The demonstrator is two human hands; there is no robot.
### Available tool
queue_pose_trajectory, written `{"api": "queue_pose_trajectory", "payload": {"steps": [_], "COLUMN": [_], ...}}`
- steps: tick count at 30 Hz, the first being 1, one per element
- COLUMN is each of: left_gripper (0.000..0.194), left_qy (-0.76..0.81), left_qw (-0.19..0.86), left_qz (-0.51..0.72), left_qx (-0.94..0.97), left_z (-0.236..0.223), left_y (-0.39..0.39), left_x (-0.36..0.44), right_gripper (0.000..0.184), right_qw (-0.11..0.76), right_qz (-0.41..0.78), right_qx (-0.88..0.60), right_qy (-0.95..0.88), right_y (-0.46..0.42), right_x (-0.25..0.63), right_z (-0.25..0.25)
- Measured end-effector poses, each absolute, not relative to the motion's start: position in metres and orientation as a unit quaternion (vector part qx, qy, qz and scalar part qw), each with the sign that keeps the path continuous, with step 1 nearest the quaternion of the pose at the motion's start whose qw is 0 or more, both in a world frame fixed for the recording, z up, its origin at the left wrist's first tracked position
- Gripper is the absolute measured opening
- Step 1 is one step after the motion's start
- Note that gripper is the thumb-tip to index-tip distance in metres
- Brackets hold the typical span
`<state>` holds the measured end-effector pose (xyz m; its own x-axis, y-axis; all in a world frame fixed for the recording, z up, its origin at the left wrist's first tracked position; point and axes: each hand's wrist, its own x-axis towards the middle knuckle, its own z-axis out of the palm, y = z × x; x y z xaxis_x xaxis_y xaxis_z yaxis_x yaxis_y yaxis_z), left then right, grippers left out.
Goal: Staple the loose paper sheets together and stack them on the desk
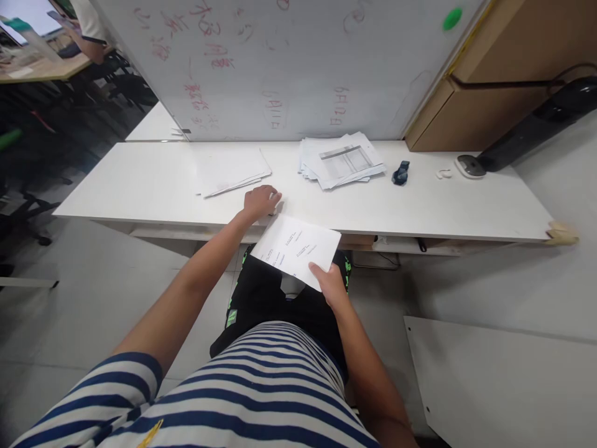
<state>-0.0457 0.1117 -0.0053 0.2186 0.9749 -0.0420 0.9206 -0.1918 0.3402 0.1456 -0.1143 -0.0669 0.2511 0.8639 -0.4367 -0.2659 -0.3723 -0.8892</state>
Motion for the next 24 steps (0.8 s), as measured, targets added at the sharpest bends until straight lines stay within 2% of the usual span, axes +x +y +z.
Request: {"api": "queue_pose_trajectory", "payload": {"steps": [5,14,24], "left_gripper": [0.046,0.040,0.037], "left_qy": [0.627,0.634,0.633], "left_qw": [0.152,0.139,0.137], "left_qz": [0.099,0.102,0.108], "left_qx": [0.757,0.754,0.754], "left_z": [-0.002,-0.005,-0.010], "left_y": [0.112,0.110,0.111], "left_x": [-0.047,-0.046,-0.045], "right_gripper": [0.045,0.047,0.049], "right_qw": [0.516,0.538,0.520], "right_qz": [0.542,0.522,0.528], "right_qx": [-0.611,-0.614,-0.627], "right_qy": [-0.258,-0.245,-0.241], "right_y": [-0.121,-0.141,-0.133], "right_x": [0.160,0.205,0.201], "right_z": [-0.060,-0.036,-0.029]}}
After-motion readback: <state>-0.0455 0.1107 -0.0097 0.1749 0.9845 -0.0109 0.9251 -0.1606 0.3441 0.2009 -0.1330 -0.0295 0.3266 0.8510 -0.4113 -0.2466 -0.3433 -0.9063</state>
